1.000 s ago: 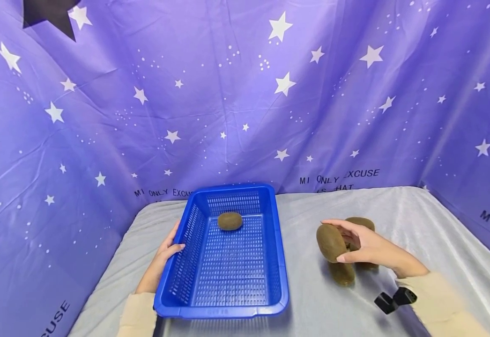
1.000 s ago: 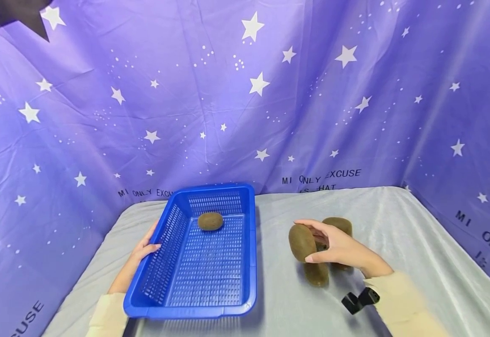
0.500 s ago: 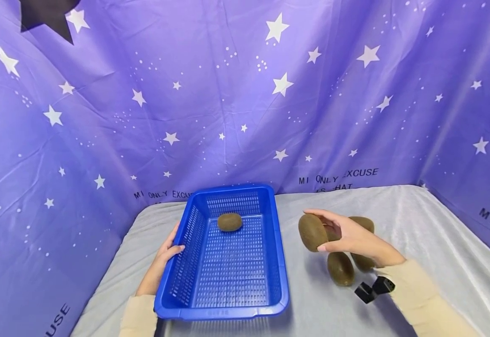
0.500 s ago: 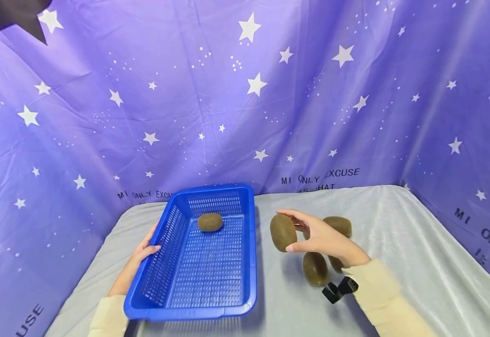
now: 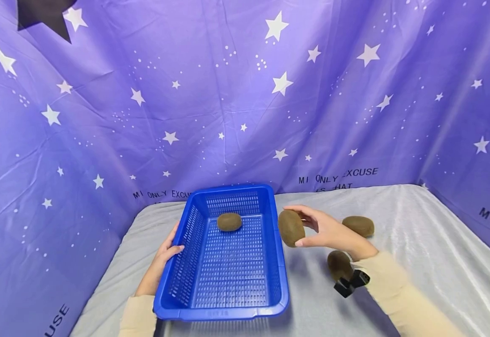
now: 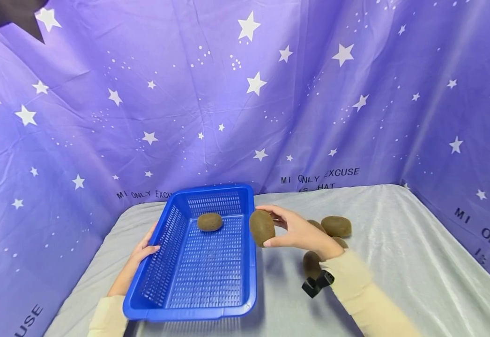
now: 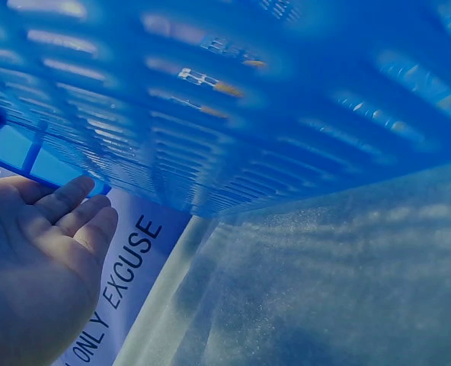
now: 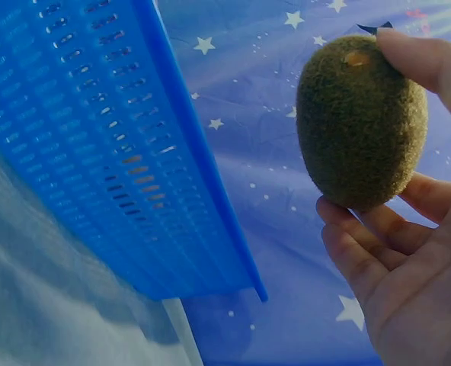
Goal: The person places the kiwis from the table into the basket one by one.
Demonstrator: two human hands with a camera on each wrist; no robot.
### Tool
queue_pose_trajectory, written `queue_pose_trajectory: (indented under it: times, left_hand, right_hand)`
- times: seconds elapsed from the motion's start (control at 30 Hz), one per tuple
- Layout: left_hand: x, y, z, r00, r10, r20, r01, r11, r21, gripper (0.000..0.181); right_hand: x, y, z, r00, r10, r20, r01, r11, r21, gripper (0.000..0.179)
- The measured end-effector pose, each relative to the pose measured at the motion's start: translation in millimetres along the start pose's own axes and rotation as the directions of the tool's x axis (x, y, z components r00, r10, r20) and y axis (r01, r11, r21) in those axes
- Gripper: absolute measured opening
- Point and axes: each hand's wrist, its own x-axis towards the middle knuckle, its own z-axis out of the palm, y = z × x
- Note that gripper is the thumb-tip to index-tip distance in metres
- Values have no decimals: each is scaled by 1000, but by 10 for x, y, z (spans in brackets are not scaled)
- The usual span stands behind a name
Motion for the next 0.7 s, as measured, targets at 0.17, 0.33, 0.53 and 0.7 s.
queue_pose_trajectory:
  times: [0.17,0.33,0.53,0.7]
  left_hand:
    - [-12,-1,5,1000,-3,-7,3,1000,-14,76]
    - [0,-10,9,1000,-3,9,3,1000,-27,77]
    - [10,-6,8,1000,-9,-1,9,1000,-8,77]
    - [2,-2,-13,1000,-9,9,9,1000,-15,76]
  right_hand:
    - [114,-14,87,999,17,33,-18,999,33,73]
    - [188,6,172,999,25,37,-26,998,53,73]
    - [293,62,268,1000,8,25,-9,999,51,72]
    - [364,82,321,999,15,34,-15,1000,17,73]
